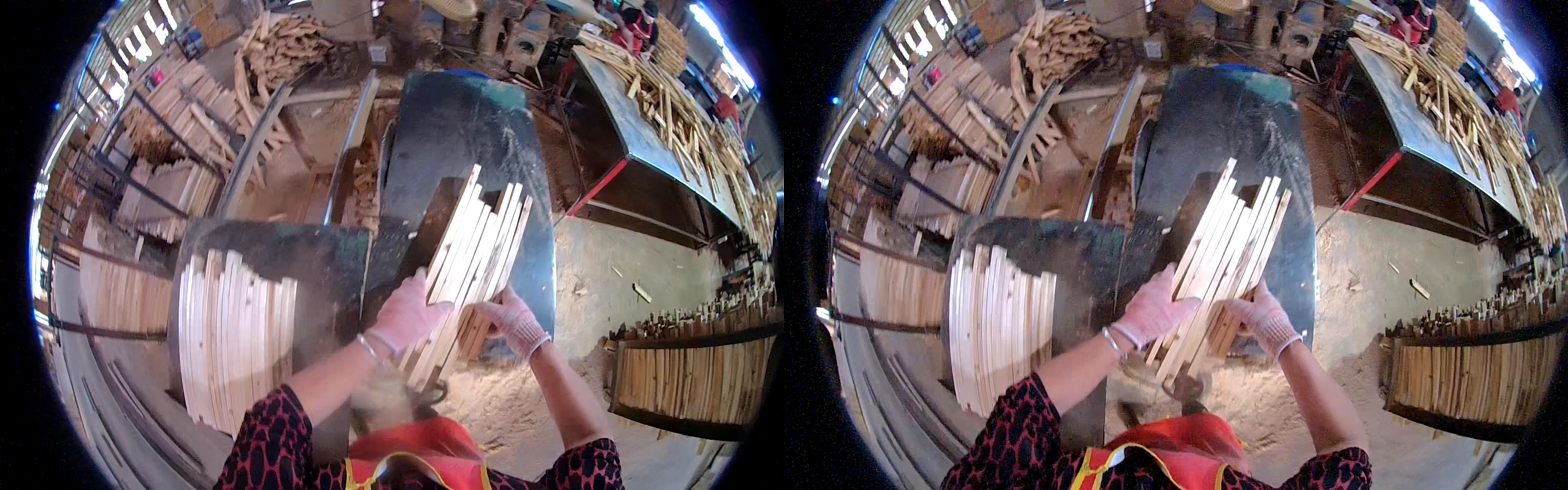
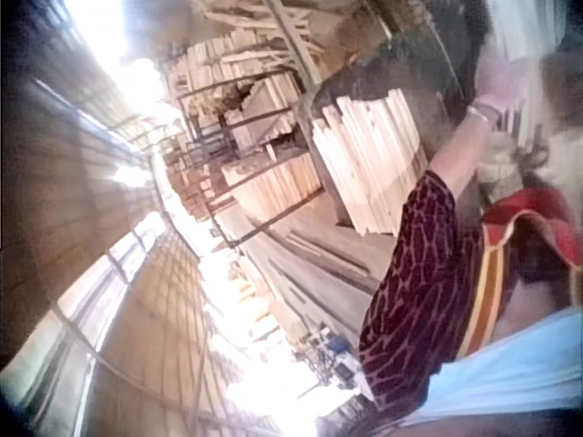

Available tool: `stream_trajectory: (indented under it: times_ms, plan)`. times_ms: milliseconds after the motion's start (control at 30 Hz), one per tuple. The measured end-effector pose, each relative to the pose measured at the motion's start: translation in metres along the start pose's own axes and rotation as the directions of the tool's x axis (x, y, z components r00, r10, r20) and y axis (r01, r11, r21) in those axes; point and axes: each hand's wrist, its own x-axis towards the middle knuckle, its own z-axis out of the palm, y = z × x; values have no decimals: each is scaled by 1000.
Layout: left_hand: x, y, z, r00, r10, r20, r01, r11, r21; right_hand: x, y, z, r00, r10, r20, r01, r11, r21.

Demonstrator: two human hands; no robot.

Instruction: The person picks up a stack of wooden planks from a metal table and carries them to a different area. They then proceed to sort the planks by hand, separating them into neat piles on the table surface.

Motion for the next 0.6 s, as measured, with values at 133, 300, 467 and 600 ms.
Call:
stream_trajectory:
  times_ms: [133, 300, 467, 600]
  plan:
    - [-23, -41, -28, 988, 156, -4, -156, 985, -74, -36, 4, 37, 998, -48, 31, 51, 993, -105]
    - [-99, -82, -115, 983, 183, -11, -183, 983, 2, -104, -16, 140, 984, -176, 10, 176, 981, -79]
    - [-196, -153, -201, 955, 275, -110, -280, 959, -32, -170, -23, 261, 962, -262, 79, 260, 965, 36]
    - [-266, -245, -238, 884, 311, -349, -308, 949, 65, -218, -43, 366, 938, -299, 178, 298, 954, 31]
